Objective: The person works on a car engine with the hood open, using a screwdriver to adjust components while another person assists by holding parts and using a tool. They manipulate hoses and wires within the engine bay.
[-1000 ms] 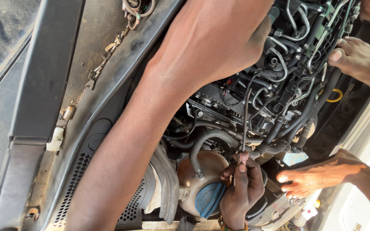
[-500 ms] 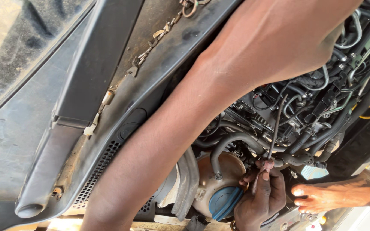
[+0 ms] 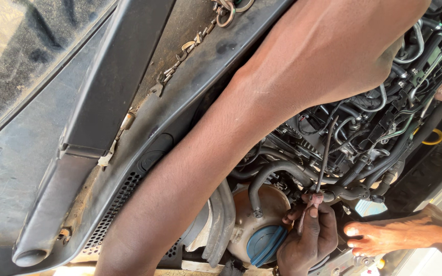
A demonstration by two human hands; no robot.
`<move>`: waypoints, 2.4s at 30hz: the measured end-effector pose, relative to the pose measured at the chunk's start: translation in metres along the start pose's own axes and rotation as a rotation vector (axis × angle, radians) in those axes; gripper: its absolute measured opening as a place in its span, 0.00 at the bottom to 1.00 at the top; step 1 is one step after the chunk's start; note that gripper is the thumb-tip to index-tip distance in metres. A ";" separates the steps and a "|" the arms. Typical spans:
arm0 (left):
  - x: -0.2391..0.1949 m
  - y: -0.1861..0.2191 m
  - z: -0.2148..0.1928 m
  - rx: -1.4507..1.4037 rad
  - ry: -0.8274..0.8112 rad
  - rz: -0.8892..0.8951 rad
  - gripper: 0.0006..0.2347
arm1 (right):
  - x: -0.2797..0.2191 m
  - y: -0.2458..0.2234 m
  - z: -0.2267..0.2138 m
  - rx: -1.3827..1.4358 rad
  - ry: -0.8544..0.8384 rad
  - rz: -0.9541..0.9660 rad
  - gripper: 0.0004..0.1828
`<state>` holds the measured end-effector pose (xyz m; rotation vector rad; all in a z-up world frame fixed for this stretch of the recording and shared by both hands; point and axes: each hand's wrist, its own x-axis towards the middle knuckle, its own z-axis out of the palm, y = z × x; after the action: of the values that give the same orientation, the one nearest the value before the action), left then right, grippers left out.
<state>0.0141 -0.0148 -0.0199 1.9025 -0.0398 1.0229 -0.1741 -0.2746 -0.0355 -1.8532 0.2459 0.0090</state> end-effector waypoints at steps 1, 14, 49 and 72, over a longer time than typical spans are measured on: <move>0.000 0.001 0.000 -0.001 0.000 0.003 0.06 | 0.000 0.000 0.000 -0.001 -0.003 -0.003 0.14; 0.000 0.000 -0.001 -0.004 0.009 0.002 0.06 | 0.000 0.001 -0.001 0.001 -0.016 -0.013 0.14; -0.001 0.002 -0.005 -0.003 0.003 0.001 0.06 | 0.002 0.003 -0.004 0.006 -0.039 -0.020 0.14; 0.013 0.013 -0.031 0.070 -0.163 0.017 0.05 | 0.004 0.003 -0.010 -0.028 -0.048 -0.018 0.15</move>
<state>-0.0025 0.0061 0.0051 2.0493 -0.1152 0.8883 -0.1716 -0.2860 -0.0361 -1.8803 0.1967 0.0442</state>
